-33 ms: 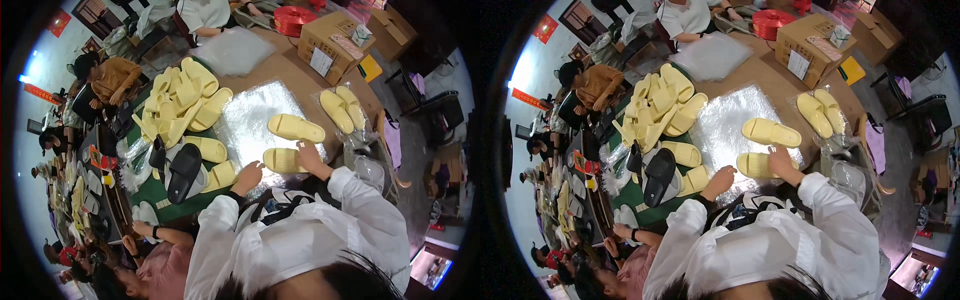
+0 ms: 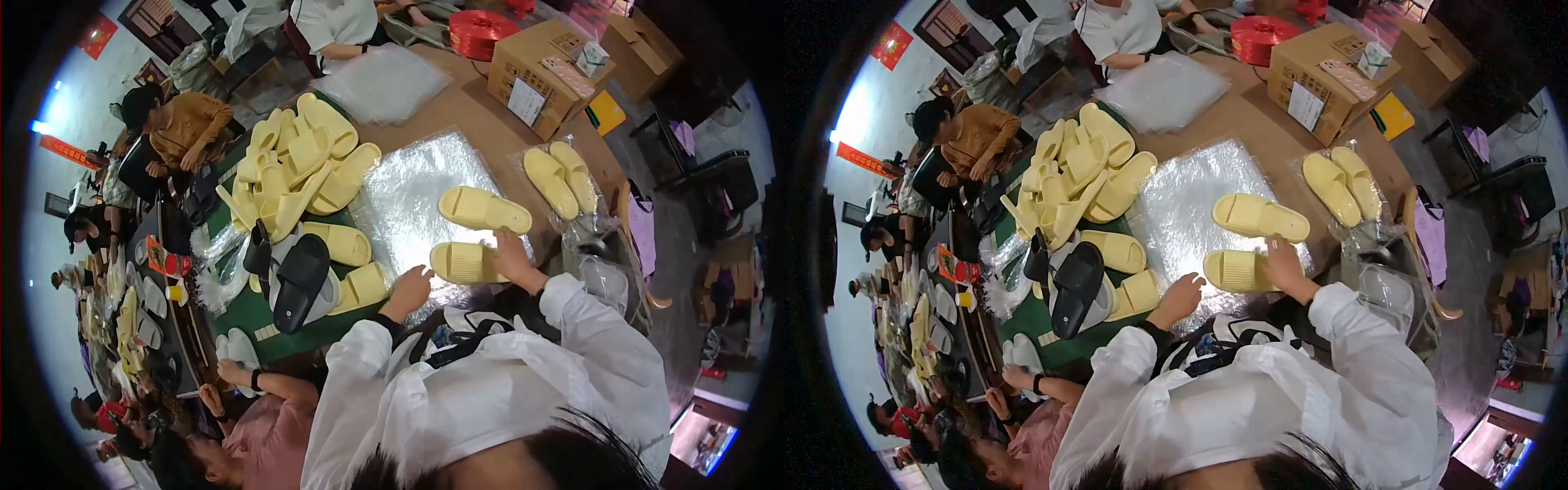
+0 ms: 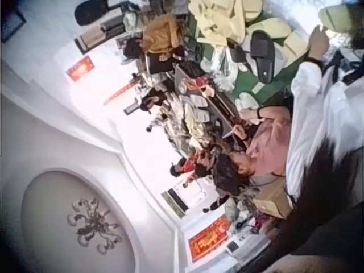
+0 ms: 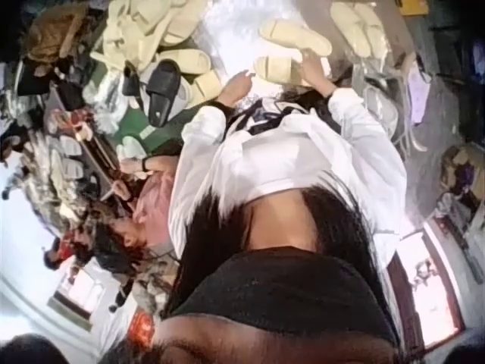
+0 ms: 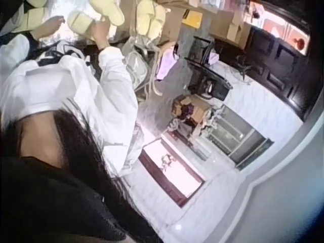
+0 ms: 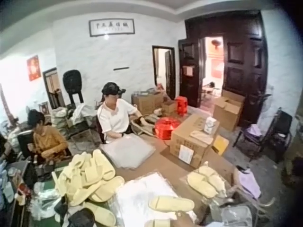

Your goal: Sorting and packaging slippers into plastic bags and larger sacks.

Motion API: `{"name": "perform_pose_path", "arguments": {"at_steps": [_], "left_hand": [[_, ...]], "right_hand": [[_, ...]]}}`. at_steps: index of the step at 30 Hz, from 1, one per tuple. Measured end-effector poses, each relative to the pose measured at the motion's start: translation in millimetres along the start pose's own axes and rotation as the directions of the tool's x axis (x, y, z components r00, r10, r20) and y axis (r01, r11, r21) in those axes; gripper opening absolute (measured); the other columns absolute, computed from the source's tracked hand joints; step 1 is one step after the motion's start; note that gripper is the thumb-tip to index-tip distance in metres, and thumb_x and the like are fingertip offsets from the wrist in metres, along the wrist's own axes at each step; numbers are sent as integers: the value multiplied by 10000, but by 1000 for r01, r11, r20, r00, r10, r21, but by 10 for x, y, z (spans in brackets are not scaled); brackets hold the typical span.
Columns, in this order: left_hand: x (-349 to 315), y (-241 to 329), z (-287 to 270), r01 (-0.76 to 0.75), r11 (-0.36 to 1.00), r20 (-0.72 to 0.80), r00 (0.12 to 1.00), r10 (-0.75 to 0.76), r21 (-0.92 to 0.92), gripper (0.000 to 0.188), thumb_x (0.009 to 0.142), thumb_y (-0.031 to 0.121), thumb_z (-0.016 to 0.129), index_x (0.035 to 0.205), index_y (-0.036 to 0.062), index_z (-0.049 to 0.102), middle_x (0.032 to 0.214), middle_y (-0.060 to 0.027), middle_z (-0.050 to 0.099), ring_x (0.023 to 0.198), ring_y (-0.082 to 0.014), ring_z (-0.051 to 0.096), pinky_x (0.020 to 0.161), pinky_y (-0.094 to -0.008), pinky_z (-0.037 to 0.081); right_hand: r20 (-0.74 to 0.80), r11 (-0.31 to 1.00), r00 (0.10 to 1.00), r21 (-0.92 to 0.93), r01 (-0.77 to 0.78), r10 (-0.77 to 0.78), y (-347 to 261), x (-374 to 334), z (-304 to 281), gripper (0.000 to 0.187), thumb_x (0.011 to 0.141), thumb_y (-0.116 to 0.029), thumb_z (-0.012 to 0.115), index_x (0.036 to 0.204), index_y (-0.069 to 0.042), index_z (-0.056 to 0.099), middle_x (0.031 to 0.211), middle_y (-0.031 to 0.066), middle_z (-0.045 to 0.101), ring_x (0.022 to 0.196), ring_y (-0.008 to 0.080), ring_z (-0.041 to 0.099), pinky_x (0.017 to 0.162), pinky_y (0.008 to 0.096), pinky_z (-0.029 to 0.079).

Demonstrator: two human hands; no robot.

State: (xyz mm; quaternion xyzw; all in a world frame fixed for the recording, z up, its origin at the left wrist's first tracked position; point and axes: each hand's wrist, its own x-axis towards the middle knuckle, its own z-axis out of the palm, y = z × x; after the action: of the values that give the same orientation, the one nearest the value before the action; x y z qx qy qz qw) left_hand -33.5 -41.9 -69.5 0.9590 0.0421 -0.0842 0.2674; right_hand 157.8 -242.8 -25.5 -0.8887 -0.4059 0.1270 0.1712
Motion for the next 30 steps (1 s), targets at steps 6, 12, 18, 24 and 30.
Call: {"name": "perform_pose_path", "arguments": {"at_steps": [6,12,18,24,30], "left_hand": [[-68,-46,474,184,982,-35,982,-183,37,344,777,68,406,1115,39,463,1282,-250,329,1205,-338,320,968,-402,311],[-82,41,322,180,983,85,980,-183,34,495,783,82,429,1270,128,356,1350,-189,255,1253,-316,244,994,-395,274],[-140,202,105,63,952,96,991,-96,300,483,791,278,518,1259,272,398,1366,-129,259,1131,-260,382,897,-374,346],[23,130,219,149,917,10,986,-164,369,567,813,392,455,1260,52,374,1315,-87,355,1049,-251,421,832,-382,363],[69,108,31,71,922,60,993,-101,381,466,803,346,488,1250,233,421,1286,-126,376,1015,-272,448,830,-383,370]], "right_hand": [[68,993,995,-89,74,-68,286,293,188,852,605,-249,696,1286,-2,249,1284,205,322,1241,336,243,1010,463,191],[-199,995,976,55,-79,88,128,563,648,365,643,-32,531,1007,-64,541,1120,102,475,1064,326,402,854,445,336],[-328,989,943,147,-11,59,232,582,494,163,672,-17,531,815,-35,606,835,81,582,845,252,532,730,354,404],[73,496,990,859,-124,121,260,307,-68,156,764,-40,573,909,14,590,792,17,592,726,73,523,649,231,428],[274,652,961,735,-186,-35,70,-27,-401,126,756,-20,546,864,17,601,751,26,598,704,66,504,658,244,432]]}}
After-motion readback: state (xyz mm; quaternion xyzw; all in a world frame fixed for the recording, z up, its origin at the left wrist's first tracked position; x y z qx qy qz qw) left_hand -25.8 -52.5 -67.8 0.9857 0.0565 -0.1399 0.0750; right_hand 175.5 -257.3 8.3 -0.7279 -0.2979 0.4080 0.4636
